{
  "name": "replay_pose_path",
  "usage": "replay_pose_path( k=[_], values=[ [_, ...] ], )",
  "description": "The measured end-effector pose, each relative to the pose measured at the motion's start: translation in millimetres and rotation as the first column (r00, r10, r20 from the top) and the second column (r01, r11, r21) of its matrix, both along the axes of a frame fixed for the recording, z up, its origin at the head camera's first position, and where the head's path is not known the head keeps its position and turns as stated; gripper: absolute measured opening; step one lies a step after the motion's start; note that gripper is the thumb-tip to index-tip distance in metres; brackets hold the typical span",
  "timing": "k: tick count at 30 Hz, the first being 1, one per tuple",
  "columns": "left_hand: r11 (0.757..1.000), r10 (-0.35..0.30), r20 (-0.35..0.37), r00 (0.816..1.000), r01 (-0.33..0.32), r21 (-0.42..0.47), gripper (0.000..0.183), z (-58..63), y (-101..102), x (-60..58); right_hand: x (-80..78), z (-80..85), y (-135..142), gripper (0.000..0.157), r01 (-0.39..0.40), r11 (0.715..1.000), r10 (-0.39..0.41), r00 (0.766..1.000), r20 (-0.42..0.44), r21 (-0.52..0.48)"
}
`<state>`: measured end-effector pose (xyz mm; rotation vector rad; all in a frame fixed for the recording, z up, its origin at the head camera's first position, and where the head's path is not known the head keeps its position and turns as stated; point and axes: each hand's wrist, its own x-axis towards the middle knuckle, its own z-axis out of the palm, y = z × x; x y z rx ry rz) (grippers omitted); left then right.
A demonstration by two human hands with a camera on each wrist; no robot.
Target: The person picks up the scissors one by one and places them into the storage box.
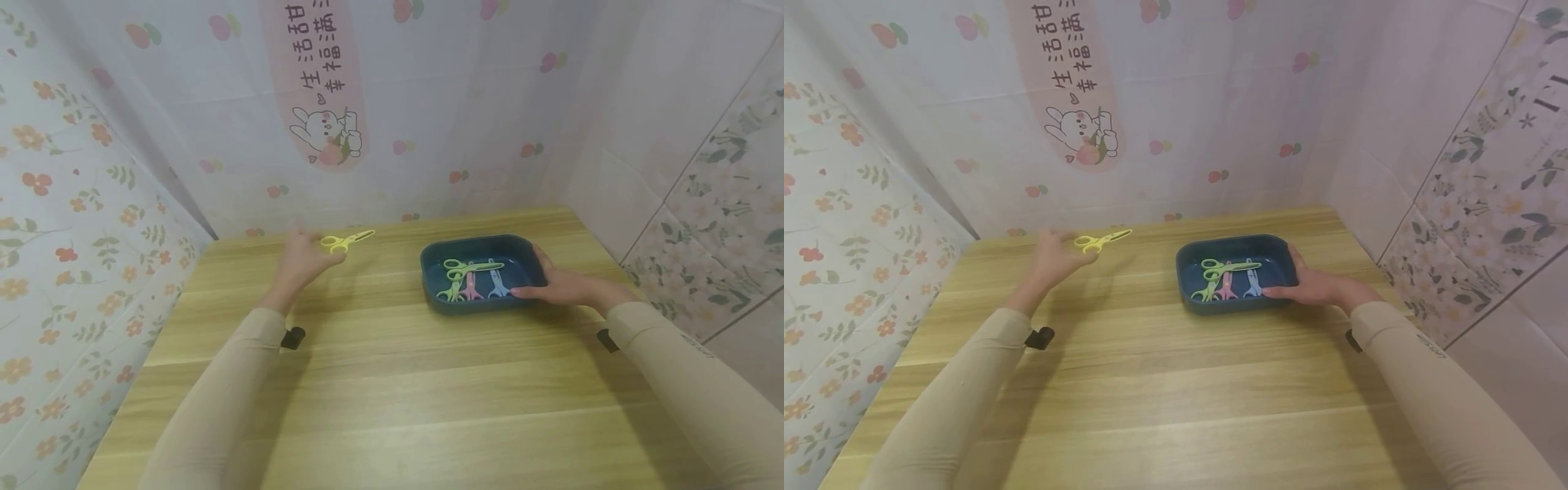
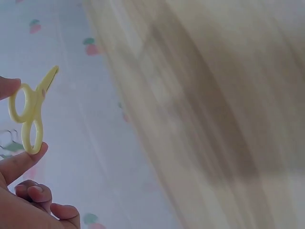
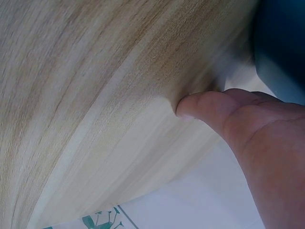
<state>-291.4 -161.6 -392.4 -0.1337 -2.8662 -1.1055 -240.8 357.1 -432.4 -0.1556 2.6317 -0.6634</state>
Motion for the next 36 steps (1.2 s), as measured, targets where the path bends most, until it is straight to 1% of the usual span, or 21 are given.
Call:
replay_pose_path(
  k=[5,7,10,14,20,24,29,36],
  values=[
    [0.997,-0.027,0.017,0.999,0.026,0.067,0.082,16.5,22.4,3.2,0.2,-0.1,0.2,0.135,-0.007,1.0,0.007,1.0,-0.002,-0.001],
    [0.997,-0.037,0.016,0.999,0.036,0.073,0.081,22.8,31.8,4.8,0.8,0.5,-0.2,0.135,-0.014,1.0,0.014,1.0,-0.004,-0.007],
    [0.996,-0.067,0.002,0.998,0.067,0.067,0.08,31.4,44.0,5.8,1.7,1.5,-0.5,0.134,-0.024,1.0,0.024,1.0,-0.006,-0.014],
    [0.992,-0.113,-0.034,0.993,0.114,0.045,0.078,41.4,57.6,4.1,2.7,3.2,-1.6,0.134,-0.024,1.0,0.024,1.0,0.0,-0.013],
    [0.989,-0.144,-0.076,0.987,0.145,0.008,0.074,57.7,75.9,-1.1,2.9,4.2,-3.3,0.135,-0.006,1.0,0.006,1.0,0.006,-0.007],
    [0.985,-0.173,-0.081,0.982,0.174,0.008,0.075,67.7,89.5,-2.8,2.9,4.3,-2.2,0.135,0.004,1.0,-0.004,1.0,0.009,-0.004],
    [0.979,-0.202,-0.077,0.976,0.205,0.025,0.074,74.6,107.4,-3.9,2.2,2.1,-1.2,0.136,0.007,1.0,-0.007,1.0,0.004,-0.01],
    [0.971,-0.238,-0.069,0.969,0.239,0.013,0.075,75.0,129.9,-7.4,0.1,-0.7,-1.2,0.136,0.006,1.0,-0.006,1.0,0.0,-0.014]
  ],
)
